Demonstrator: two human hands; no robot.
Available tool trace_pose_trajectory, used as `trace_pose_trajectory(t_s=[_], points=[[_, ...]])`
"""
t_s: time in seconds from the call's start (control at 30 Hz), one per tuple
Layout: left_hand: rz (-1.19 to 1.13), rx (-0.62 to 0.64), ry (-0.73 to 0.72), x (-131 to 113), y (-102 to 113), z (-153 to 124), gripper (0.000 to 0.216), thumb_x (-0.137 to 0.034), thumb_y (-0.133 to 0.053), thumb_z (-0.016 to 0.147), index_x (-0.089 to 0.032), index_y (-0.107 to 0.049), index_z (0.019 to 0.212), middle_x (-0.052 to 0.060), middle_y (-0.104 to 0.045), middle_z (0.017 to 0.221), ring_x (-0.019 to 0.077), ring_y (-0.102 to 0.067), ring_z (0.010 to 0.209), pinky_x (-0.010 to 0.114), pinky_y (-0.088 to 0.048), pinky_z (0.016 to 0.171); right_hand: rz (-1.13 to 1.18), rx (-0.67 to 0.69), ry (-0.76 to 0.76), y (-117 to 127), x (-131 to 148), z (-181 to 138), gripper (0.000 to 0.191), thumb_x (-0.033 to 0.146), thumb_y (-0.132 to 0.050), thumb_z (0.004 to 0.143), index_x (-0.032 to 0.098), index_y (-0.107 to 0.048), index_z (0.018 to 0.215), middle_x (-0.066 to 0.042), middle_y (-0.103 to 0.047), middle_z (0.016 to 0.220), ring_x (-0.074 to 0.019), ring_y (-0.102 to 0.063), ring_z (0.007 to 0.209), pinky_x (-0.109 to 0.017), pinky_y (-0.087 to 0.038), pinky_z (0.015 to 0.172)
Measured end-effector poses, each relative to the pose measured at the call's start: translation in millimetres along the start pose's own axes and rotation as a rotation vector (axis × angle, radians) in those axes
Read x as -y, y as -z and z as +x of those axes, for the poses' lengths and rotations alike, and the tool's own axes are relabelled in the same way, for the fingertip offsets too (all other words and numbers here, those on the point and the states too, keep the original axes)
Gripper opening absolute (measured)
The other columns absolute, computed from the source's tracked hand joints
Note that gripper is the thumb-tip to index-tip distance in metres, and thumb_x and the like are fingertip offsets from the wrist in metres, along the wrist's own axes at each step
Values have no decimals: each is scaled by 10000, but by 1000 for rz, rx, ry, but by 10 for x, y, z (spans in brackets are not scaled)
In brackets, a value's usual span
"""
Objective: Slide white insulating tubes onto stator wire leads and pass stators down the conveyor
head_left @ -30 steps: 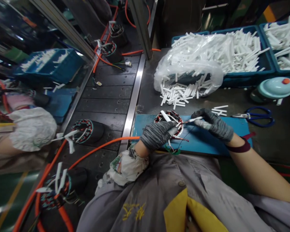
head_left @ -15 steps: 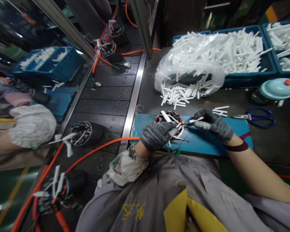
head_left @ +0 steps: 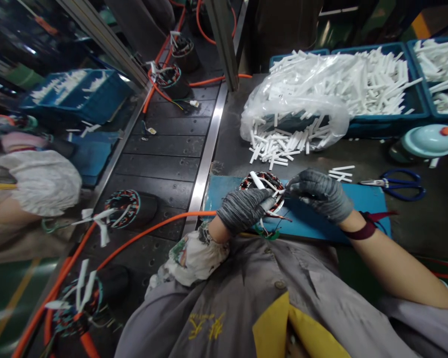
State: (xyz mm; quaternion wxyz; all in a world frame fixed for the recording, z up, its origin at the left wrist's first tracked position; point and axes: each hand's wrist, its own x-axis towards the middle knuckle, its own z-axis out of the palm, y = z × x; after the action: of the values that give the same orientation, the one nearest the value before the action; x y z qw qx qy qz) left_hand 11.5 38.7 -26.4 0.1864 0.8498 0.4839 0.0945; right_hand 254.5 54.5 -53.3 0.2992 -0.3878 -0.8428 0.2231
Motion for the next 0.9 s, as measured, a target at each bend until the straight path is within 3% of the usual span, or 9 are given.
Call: trace_pose_trajectory(t_s=[0.13,0.23,0.33,0.43,0.5,0.57,0.63,0.77,0.9], points=[[84,-45,-96,47,-19,-27,309,-357,-552,984,-226,-721,1207,60,-764,1121,203,-727,1037,312,-585,929,-399,129,165,90,94,14,341,240,-422,994,232,-743,1109,-100,-719,848,-209,-602,784,-316,-434,690],[212,-67,-292,72,-37,-42,307,-276,-515,996,-183,-708,1217,89,-752,1151,205,-710,1088,310,-580,934,-425,157,87,77,122,20,340,340,-453,1003,190,-741,1105,-92,-705,762,-199,-593,709,-303,-402,656],[278,-64,-389,82,-44,-22,286,-245,-527,984,-176,-716,1188,86,-747,1167,201,-693,1129,299,-562,967,-99,236,-143,48,128,88,493,519,-399,1004,166,-738,947,-88,-716,764,-182,-614,678,-297,-433,665],[265,8,-335,65,-22,33,277,-270,-531,985,-198,-714,1179,61,-759,1127,184,-704,1094,278,-558,961,373,424,-405,23,135,164,609,656,-371,956,182,-637,680,-25,-605,544,-138,-527,507,-284,-430,582],[257,77,-248,38,0,65,298,-310,-494,1004,-198,-705,1182,56,-762,1110,184,-714,1054,281,-572,920,602,498,-558,7,145,175,603,682,-367,936,193,-604,676,19,-507,447,-121,-447,433,-277,-401,519],[264,137,-185,4,15,74,320,-341,-467,1015,-192,-688,1193,66,-755,1121,191,-718,1028,286,-582,871,673,485,-617,2,154,153,590,684,-362,929,195,-619,721,33,-480,429,-121,-428,420,-275,-392,497],[302,159,-172,-30,19,53,330,-346,-477,1011,-183,-660,1231,94,-748,1119,208,-726,982,296,-588,806,545,389,-572,19,152,121,547,688,-458,891,191,-655,776,9,-574,509,-139,-509,482,-281,-433,529],[403,156,-204,-97,9,-20,356,-285,-471,1001,-129,-613,1288,140,-744,957,246,-727,766,317,-554,606,208,192,-304,65,106,135,452,584,-579,886,197,-718,1073,-76,-770,950,-225,-704,840,-321,-530,740],[409,187,-198,-139,9,-9,330,-256,-442,1005,-101,-655,1203,141,-731,879,245,-714,738,295,-498,554,74,311,-127,23,61,304,446,494,-413,991,214,-756,1045,-67,-782,969,-221,-716,880,-318,-531,791]])
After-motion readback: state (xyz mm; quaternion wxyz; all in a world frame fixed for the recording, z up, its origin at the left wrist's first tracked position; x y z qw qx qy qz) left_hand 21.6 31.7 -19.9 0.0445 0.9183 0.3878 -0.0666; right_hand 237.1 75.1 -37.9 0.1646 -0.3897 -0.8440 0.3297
